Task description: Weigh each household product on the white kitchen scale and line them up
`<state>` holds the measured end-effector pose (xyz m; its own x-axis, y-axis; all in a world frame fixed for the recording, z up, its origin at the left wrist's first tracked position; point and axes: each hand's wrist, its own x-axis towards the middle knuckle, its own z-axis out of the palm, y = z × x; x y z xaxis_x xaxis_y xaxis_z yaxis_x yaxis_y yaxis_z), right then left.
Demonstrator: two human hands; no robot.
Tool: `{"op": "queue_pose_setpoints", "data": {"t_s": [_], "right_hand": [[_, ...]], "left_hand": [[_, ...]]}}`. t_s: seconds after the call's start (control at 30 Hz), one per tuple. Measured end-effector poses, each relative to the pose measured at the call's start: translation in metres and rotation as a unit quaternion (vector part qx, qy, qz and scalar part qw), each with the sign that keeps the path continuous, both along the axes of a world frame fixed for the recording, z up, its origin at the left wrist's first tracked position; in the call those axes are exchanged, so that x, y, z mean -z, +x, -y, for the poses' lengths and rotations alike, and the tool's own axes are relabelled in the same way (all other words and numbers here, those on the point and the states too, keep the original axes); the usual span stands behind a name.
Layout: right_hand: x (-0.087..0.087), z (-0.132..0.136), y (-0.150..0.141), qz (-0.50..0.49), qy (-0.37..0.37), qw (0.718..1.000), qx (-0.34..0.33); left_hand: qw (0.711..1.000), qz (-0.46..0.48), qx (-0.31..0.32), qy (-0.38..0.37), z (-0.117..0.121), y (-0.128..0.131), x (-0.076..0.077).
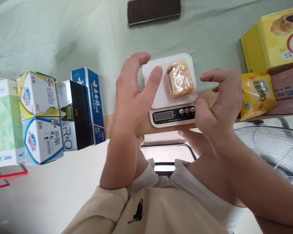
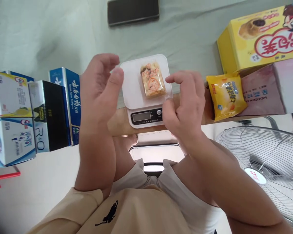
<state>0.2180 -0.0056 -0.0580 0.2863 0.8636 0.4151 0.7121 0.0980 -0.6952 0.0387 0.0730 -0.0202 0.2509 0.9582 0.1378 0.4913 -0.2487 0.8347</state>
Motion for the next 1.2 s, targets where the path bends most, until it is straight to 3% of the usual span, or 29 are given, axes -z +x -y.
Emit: {"op": "queue_pose_setpoints", "data": {"t_s": [0.17,0.33,0.5,0.6,0.7,0.77,0.83,0.93,1.03,1.2], "right_hand": [[0.0,-0.006,-0.015,0.024,-0.011,1.0,-0.013],[-0.007,-0.017,-0.03,0.01,-0.079,0.996,-0.04],[-0.008,-0.032,-0.044,0.039,-0.109,0.993,0.007],[-0.005,-0.041,-0.051,0.023,-0.104,0.994,0.019],[-0.006,-0.049,-0.067,0.0,-0.07,0.997,-0.023],[-0.01,-0.054,-0.084,-0.011,-0.055,0.997,-0.057],[-0.013,-0.06,-0.104,-0.018,-0.06,0.995,-0.077],[-0.011,-0.071,-0.13,-0.029,-0.079,0.991,-0.103],[-0.006,-0.08,-0.147,-0.049,-0.119,0.982,-0.136],[-0.004,-0.086,-0.162,-0.09,-0.259,0.949,-0.157]], "left_hand": [[1.0,-0.002,-0.016,0.01,0.004,-0.012,-0.006],[0.999,0.012,0.025,-0.016,0.014,-0.025,-0.012],[0.998,-0.03,0.036,-0.04,0.018,-0.041,-0.015],[0.996,-0.057,0.012,-0.067,0.017,-0.051,-0.016],[0.986,-0.12,-0.035,-0.106,0.018,-0.062,-0.018],[0.967,-0.204,-0.007,-0.15,0.021,-0.07,-0.023],[0.945,-0.265,0.06,-0.182,0.026,-0.079,-0.029],[0.929,-0.295,0.114,-0.193,0.031,-0.091,-0.035],[0.923,-0.312,0.115,-0.194,0.032,-0.101,-0.034],[0.927,-0.304,0.116,-0.188,0.035,-0.111,-0.033]]}}
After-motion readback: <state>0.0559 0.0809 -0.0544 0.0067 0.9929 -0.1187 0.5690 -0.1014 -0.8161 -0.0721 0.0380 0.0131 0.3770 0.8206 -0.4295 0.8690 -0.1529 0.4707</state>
